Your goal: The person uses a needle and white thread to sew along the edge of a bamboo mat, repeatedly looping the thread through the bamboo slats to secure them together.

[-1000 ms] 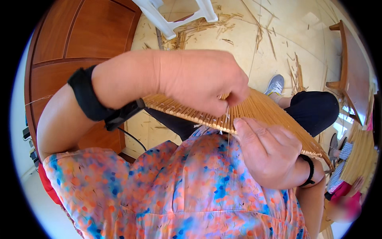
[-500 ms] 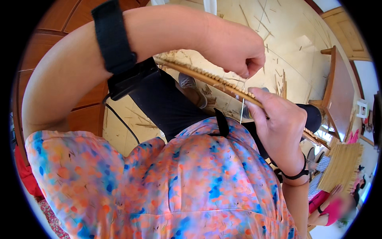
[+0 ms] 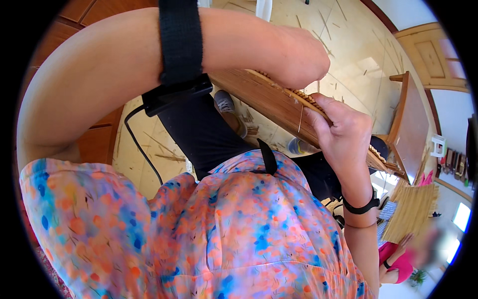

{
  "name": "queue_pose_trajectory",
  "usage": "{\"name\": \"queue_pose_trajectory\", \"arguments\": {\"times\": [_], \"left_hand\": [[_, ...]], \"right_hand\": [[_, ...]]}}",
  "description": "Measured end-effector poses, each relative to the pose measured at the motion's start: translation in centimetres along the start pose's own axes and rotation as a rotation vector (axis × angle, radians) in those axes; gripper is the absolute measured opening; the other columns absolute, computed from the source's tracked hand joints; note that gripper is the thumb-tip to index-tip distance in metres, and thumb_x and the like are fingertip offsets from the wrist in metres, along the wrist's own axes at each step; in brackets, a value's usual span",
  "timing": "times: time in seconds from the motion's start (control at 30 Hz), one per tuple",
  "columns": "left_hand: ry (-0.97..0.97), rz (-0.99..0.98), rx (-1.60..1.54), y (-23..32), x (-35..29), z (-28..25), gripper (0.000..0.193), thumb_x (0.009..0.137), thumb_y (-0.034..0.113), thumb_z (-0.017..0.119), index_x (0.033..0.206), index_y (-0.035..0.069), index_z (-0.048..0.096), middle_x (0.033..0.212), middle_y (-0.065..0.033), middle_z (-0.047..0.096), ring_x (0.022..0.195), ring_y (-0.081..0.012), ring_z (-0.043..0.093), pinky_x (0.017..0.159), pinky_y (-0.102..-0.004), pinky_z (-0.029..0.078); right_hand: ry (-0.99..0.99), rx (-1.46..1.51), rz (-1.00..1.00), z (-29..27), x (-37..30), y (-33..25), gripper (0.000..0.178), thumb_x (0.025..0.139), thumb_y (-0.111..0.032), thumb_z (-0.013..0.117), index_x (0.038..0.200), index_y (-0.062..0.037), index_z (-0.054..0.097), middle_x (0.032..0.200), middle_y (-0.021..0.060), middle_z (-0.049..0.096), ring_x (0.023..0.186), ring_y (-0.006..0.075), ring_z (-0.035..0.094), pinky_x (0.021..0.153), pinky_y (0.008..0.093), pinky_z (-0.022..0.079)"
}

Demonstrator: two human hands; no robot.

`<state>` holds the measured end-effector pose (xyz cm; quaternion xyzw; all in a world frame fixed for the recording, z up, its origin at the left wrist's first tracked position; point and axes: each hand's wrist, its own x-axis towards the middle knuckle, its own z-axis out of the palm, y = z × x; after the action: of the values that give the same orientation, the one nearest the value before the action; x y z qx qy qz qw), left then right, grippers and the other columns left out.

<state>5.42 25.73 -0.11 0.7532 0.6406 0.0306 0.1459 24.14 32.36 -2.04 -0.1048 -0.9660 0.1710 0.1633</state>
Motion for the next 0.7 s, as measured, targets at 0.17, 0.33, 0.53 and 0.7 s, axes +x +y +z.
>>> {"name": "queue_pose_trajectory", "arguments": {"times": [0.17,0.33,0.53,0.7], "left_hand": [[0.006,-0.049,0.049,0.0,0.6,0.0,0.011,0.069,0.007,0.059,0.076,0.003,0.068,0.073,-0.0174,0.066,0.074,-0.0383,0.063,0.065,-0.0456,0.05],[-0.011,-0.069,0.063,-0.2,1.2,0.3,0.013,0.069,0.007,0.06,0.078,0.004,0.069,0.076,-0.017,0.067,0.076,-0.0372,0.065,0.066,-0.0459,0.05],[0.02,-0.063,0.102,-0.3,1.4,0.8,0.013,0.069,0.007,0.061,0.078,0.004,0.07,0.077,-0.0169,0.067,0.076,-0.037,0.065,0.066,-0.0451,0.051],[0.027,-0.113,0.127,-1.3,2.2,0.0,0.015,0.069,0.005,0.061,0.081,0.005,0.071,0.079,-0.0162,0.067,0.079,-0.0359,0.066,0.068,-0.044,0.052]], "right_hand": [[0.008,0.008,0.018,-0.1,0.6,0.5,0.018,0.074,-0.015,0.075,0.091,-0.0094,0.071,0.071,0.0122,0.065,0.062,0.0311,0.063,0.056,0.0361,0.05],[0.018,0.028,-0.001,0.0,0.8,0.8,0.018,0.074,-0.015,0.076,0.09,-0.0086,0.071,0.071,0.013,0.065,0.062,0.0318,0.062,0.055,0.0359,0.049],[0.006,0.021,-0.02,0.2,0.9,1.3,0.018,0.073,-0.015,0.076,0.089,-0.0077,0.072,0.071,0.0142,0.065,0.06,0.0324,0.062,0.054,0.0362,0.049],[0.04,0.03,-0.03,0.3,2.4,2.0,0.018,0.073,-0.017,0.076,0.089,-0.0072,0.072,0.069,0.0152,0.065,0.06,0.0339,0.061,0.056,0.0367,0.049]]}}
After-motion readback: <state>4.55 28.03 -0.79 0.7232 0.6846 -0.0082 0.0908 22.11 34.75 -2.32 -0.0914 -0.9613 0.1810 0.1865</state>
